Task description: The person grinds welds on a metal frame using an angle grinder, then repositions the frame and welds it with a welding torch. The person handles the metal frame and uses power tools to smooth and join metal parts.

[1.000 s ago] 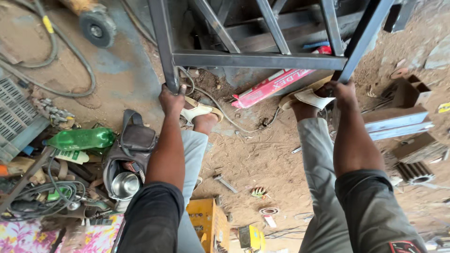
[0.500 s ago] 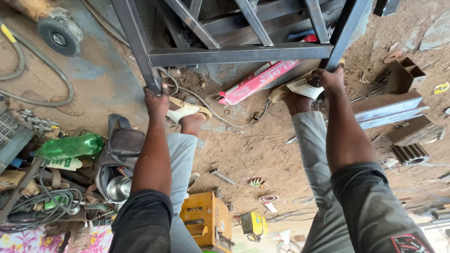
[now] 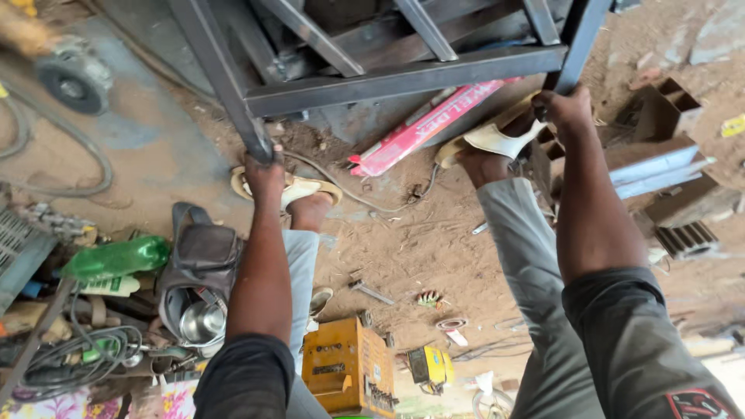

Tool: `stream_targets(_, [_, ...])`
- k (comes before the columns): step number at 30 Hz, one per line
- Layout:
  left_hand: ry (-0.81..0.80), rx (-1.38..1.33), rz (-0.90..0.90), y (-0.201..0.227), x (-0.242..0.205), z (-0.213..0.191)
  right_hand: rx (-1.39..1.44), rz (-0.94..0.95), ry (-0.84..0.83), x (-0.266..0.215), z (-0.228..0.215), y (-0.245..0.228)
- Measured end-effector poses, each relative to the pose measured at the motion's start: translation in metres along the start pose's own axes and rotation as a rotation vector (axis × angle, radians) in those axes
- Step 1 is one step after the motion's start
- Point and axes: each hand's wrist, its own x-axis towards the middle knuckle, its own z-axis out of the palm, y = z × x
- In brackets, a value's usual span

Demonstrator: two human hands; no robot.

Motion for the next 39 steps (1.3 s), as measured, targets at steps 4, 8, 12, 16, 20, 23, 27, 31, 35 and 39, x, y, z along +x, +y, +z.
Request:
stream_targets(4, [-0.013,0.016,0.0,-0.008,-0.003,0.002,0.033,-0.06,0.01,0.011,-0.003,0.013])
stream_targets(8, [0.047,0.023,-0.073,-0.01,0.005,0.011,0.0,-0.114,-0.069,0.004,-0.013,0.011])
stream_targets(12, [0.033,0.268,-0.141,0.001,0.005,0.012,-0.238,-0.326,0.12,-0.028,-0.013,0.013])
stream_targets(16, [0.176,0.353,0.054,0.028,-0.043,-0.005,-0.47,-0.797,0.487,-0.088,0.007,0.025])
stream_targets(20, [-0.091,0.088,-0.003,0.071,-0.138,-0.029,-0.268,-0.601,0.147,-0.183,0.017,0.026])
stream_targets(23, [-0.246,0.437,0.335,0.104,-0.197,-0.071,-0.162,-0.572,-0.184,-0.261,0.019,0.015])
stream_targets(27, [0.138,-0.193,0.47,0.122,-0.303,-0.13,-0.109,-0.27,-0.566,-0.344,-0.019,0.003])
stream_targets(31, [0.219,-0.482,0.092,0.134,-0.383,-0.186,-0.064,-0.374,-0.528,-0.365,-0.09,-0.025])
stream_targets(35, [0.367,-0.152,0.062,0.127,-0.471,-0.229,-0.013,-0.409,-0.416,-0.367,-0.192,-0.038])
stream_targets(39, [0.291,-0.038,-0.113,0.116,-0.518,-0.245,0.107,-0.288,-0.197,-0.393,-0.283,-0.048])
